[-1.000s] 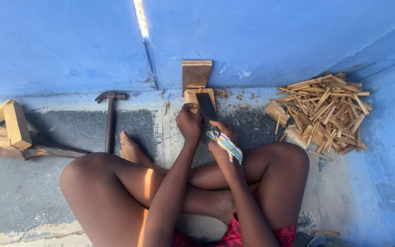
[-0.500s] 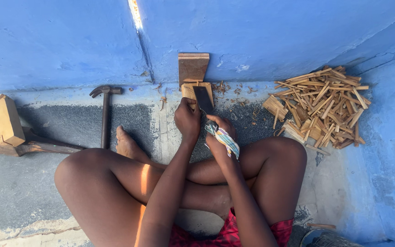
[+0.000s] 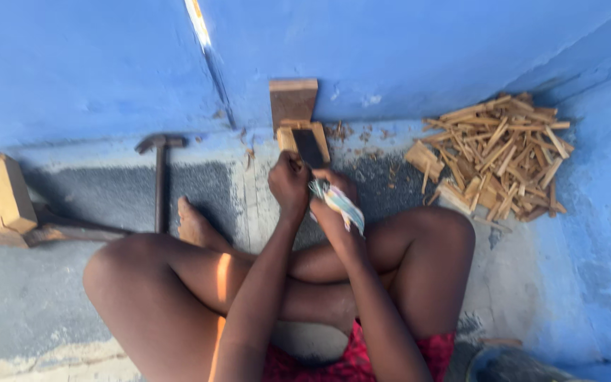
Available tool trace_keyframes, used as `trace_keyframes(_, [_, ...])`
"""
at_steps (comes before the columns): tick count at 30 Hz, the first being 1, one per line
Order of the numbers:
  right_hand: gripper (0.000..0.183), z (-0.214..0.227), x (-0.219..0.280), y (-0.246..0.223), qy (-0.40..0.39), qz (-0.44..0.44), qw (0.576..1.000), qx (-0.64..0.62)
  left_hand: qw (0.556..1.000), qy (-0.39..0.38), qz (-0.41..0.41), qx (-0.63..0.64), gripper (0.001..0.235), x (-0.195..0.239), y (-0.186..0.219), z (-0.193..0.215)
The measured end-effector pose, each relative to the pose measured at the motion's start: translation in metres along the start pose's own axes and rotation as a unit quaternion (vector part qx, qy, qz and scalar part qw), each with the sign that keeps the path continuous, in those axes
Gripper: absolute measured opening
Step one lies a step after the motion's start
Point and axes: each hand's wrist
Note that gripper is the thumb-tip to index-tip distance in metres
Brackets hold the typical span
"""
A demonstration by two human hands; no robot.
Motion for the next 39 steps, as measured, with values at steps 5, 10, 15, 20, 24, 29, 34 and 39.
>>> trace_keyframes(5, [0.045, -0.009, 0.016, -0.011, 0.029, 0.021, 0.997, 0.075, 0.999, -0.002, 0.028, -0.04, 0.017, 0.0, 0.003, 0.0])
trace_keyframes(10, [0.039, -0.004, 0.007, -0.007, 0.004, -0.018, 0.996, 0.088, 1.0, 0.01, 0.01, -0.012, 0.017, 0.003, -0.001, 0.0])
trace_keyframes(15, [0.041, -0.004, 0.004, -0.02, 0.004, -0.034, 0.995, 0.098, 0.999, -0.008, 0.043, -0.03, 0.017, 0.001, 0.006, 0.002])
trace_keyframes(20, [0.046, 0.005, -0.008, -0.022, -0.078, -0.181, 0.979, -0.055, 0.999, -0.004, 0.032, -0.023, 0.016, 0.002, 0.001, 0.001])
trace_keyframes(24, [0.048, 0.003, 0.0, -0.001, 0.002, -0.013, 0.996, 0.085, 1.0, 0.004, 0.024, -0.017, 0.017, 0.008, 0.0, 0.0])
trace_keyframes(29, [0.061, -0.004, 0.003, 0.006, -0.008, -0.023, 0.997, 0.071, 0.999, -0.003, 0.038, -0.039, 0.017, 0.0, 0.006, 0.001])
trace_keyframes(34, [0.052, -0.014, 0.015, 0.009, 0.036, 0.016, 0.998, 0.042, 0.999, -0.01, 0.033, -0.026, 0.017, 0.001, 0.002, 0.004])
trace_keyframes(39, [0.054, -0.003, 0.004, -0.007, -0.008, -0.024, 0.998, 0.065, 0.999, 0.006, 0.016, -0.037, 0.013, -0.003, 0.0, 0.002])
Point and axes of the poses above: each hand's wrist, its own x-axis away from the middle knuckle, its own z-axis out of the back of the hand, y = z × x, and after that the axes turned 11 degrees about -y, right-handed
